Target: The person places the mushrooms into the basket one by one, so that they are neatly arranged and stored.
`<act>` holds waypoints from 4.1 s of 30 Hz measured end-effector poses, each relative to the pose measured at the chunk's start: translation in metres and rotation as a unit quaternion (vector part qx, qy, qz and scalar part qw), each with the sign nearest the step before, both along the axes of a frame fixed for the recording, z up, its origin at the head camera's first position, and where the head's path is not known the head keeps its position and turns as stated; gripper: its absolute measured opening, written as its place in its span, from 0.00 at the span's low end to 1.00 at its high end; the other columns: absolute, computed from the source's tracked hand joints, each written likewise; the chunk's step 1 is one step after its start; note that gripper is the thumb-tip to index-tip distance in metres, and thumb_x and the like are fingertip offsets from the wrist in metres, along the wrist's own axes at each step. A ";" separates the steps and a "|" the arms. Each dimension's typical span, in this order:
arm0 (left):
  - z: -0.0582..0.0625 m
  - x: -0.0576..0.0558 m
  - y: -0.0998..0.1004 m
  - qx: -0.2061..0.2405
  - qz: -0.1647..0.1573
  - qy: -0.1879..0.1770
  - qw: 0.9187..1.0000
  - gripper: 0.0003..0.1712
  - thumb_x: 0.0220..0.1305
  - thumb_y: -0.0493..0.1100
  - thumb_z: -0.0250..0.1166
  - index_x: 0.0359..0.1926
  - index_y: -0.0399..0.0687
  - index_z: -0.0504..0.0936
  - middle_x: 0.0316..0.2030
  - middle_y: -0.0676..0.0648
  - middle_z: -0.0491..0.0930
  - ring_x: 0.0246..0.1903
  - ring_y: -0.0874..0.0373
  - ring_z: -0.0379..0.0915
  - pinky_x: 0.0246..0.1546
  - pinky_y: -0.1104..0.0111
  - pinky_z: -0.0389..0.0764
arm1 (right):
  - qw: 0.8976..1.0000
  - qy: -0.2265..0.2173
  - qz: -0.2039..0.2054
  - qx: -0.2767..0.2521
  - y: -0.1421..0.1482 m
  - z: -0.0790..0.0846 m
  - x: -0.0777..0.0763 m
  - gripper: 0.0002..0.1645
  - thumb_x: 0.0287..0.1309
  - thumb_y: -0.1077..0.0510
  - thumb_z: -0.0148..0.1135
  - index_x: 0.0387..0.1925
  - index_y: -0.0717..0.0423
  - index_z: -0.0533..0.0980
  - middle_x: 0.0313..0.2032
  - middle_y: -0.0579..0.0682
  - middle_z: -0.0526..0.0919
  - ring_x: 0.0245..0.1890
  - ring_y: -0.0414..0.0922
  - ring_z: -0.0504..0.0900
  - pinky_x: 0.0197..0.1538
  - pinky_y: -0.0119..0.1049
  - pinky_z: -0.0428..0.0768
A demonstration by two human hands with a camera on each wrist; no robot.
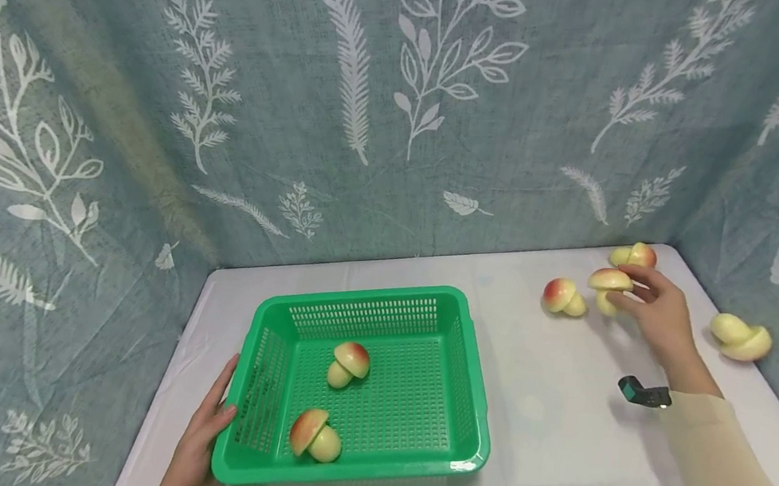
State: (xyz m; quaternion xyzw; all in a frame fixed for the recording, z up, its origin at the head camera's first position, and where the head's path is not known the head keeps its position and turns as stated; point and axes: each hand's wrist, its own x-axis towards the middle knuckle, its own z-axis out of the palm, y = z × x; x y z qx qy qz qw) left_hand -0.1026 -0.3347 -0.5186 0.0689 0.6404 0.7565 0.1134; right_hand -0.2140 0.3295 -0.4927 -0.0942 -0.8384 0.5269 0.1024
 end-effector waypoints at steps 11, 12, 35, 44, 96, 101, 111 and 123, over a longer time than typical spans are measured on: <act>0.000 0.002 -0.003 0.031 -0.029 -0.021 0.999 0.37 0.91 0.44 0.39 0.90 0.66 0.36 0.80 0.65 0.60 0.75 0.64 0.64 0.69 0.65 0.74 | 0.997 0.053 0.044 -0.031 -0.036 0.039 0.005 0.35 0.74 0.60 0.71 0.77 0.62 0.71 0.71 0.55 0.70 0.73 0.61 0.70 0.52 0.19 0.78; 0.000 0.000 -0.003 0.029 -0.030 -0.018 0.999 0.37 0.91 0.44 0.39 0.90 0.66 0.36 0.80 0.64 0.59 0.75 0.64 0.64 0.69 0.65 0.74 | 0.997 0.056 0.048 -0.033 -0.038 0.042 0.005 0.35 0.74 0.60 0.71 0.76 0.62 0.71 0.71 0.55 0.70 0.73 0.61 0.70 0.52 0.19 0.79; -0.007 0.012 -0.013 -0.012 -0.004 -0.012 1.000 0.37 0.90 0.46 0.42 0.90 0.65 0.39 0.87 0.50 0.40 0.74 0.71 0.62 0.68 0.70 0.72 | 0.991 0.090 0.079 -0.060 -0.093 0.068 0.036 0.34 0.73 0.58 0.73 0.75 0.60 0.73 0.69 0.54 0.75 0.67 0.45 0.76 0.54 0.24 0.81; -0.003 0.010 -0.011 -0.010 -0.003 -0.005 1.000 0.37 0.90 0.45 0.42 0.90 0.63 0.39 0.87 0.50 0.41 0.73 0.72 0.63 0.68 0.70 0.72 | 0.985 0.105 0.103 -0.085 -0.107 0.079 0.037 0.33 0.72 0.61 0.73 0.74 0.62 0.73 0.67 0.51 0.76 0.67 0.44 0.76 0.54 0.27 0.83; 0.000 0.009 -0.016 0.040 -0.056 0.002 0.998 0.37 0.92 0.44 0.39 0.90 0.64 0.34 0.82 0.62 0.55 0.75 0.66 0.63 0.69 0.64 0.74 | 0.944 0.080 0.296 -0.121 -0.235 0.103 0.027 0.29 0.67 0.66 0.75 0.67 0.60 0.78 0.63 0.55 0.82 0.66 0.57 0.80 0.62 0.46 0.84; -0.003 0.011 -0.014 0.048 -0.051 0.005 0.998 0.37 0.92 0.44 0.38 0.90 0.63 0.34 0.78 0.66 0.61 0.74 0.65 0.64 0.68 0.64 0.74 | 0.942 0.075 0.302 -0.123 -0.247 0.101 0.028 0.28 0.67 0.66 0.75 0.66 0.60 0.79 0.62 0.55 0.82 0.64 0.55 0.81 0.62 0.46 0.84; -0.006 0.014 -0.013 0.041 -0.054 0.008 0.998 0.37 0.92 0.45 0.37 0.90 0.65 0.34 0.80 0.63 0.58 0.75 0.66 0.63 0.68 0.63 0.74 | 0.939 0.053 0.326 -0.100 -0.270 0.087 0.027 0.25 0.66 0.63 0.75 0.63 0.56 0.81 0.59 0.51 0.84 0.60 0.55 0.84 0.54 0.45 0.85; -0.005 0.011 -0.016 0.043 -0.045 -0.017 0.998 0.37 0.92 0.45 0.37 0.90 0.67 0.34 0.87 0.55 0.38 0.76 0.70 0.59 0.71 0.67 0.69 | 0.944 0.010 0.321 -0.078 -0.297 0.064 0.021 0.25 0.64 0.63 0.77 0.61 0.57 0.82 0.56 0.51 0.85 0.56 0.55 0.85 0.50 0.43 0.86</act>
